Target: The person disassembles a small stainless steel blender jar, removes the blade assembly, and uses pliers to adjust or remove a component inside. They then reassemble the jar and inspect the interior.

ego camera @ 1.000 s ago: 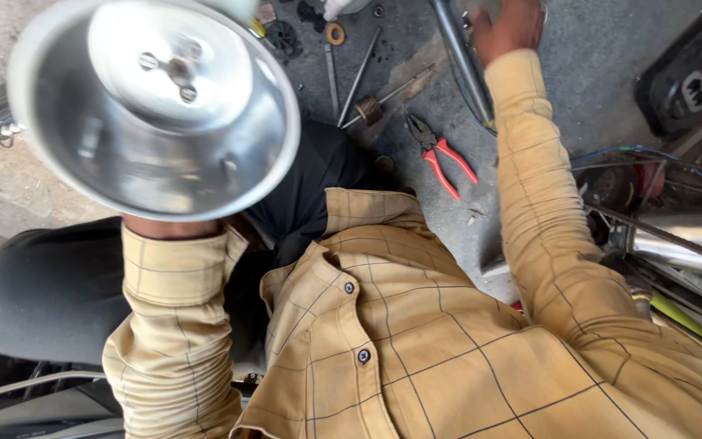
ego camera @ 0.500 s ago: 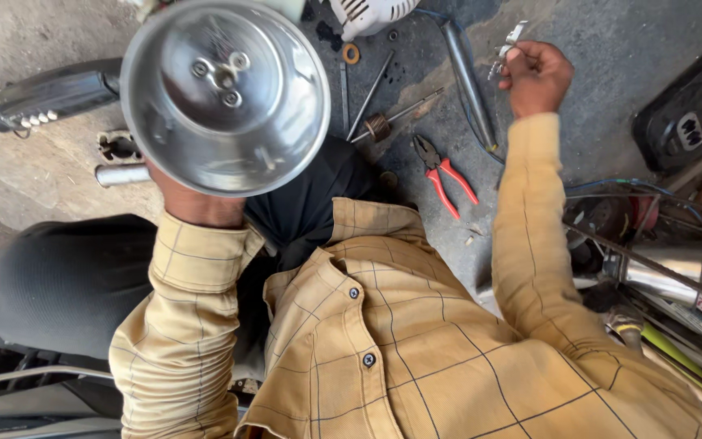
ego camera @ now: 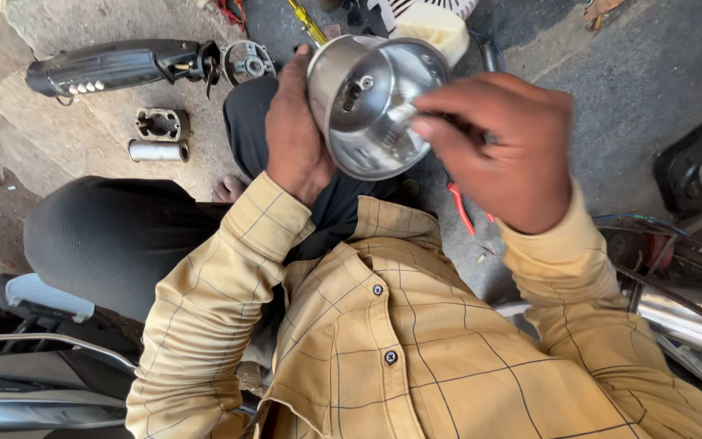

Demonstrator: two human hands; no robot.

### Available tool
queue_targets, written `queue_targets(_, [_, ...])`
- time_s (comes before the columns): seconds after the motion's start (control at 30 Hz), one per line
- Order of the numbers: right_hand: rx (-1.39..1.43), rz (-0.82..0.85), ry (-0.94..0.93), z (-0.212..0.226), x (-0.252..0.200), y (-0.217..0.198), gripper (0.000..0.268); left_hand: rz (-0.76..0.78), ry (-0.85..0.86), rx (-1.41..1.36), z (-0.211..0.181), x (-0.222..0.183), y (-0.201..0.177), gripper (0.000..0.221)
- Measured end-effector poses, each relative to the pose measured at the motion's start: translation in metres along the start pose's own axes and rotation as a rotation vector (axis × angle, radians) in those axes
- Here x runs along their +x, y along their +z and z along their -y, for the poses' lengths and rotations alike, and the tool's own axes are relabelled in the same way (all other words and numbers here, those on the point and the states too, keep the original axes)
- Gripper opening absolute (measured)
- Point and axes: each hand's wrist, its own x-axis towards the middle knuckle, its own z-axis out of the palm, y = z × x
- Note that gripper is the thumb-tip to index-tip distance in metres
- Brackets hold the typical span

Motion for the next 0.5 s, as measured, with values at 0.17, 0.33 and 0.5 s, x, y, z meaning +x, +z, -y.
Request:
queue_targets(0.17, [-0.225,0.064,-0.084,0.005,0.017,0.023,0.011,-0.001,0.013,-0.054,0.01,0.002,0.0,0.038])
queue_targets(0.33, [-0.398,0.083,-0.077,0.005,0.03,0.038,0.004,0.016,-0.067,-0.029,0.009,0.0,0.006,0.036])
queue_targets(0.5, [-0.449,0.111,-0.296,-0.014,0.03,0.038,0.001,-0.004,0.092,0.06,0.007,-0.005,0.003,0.036])
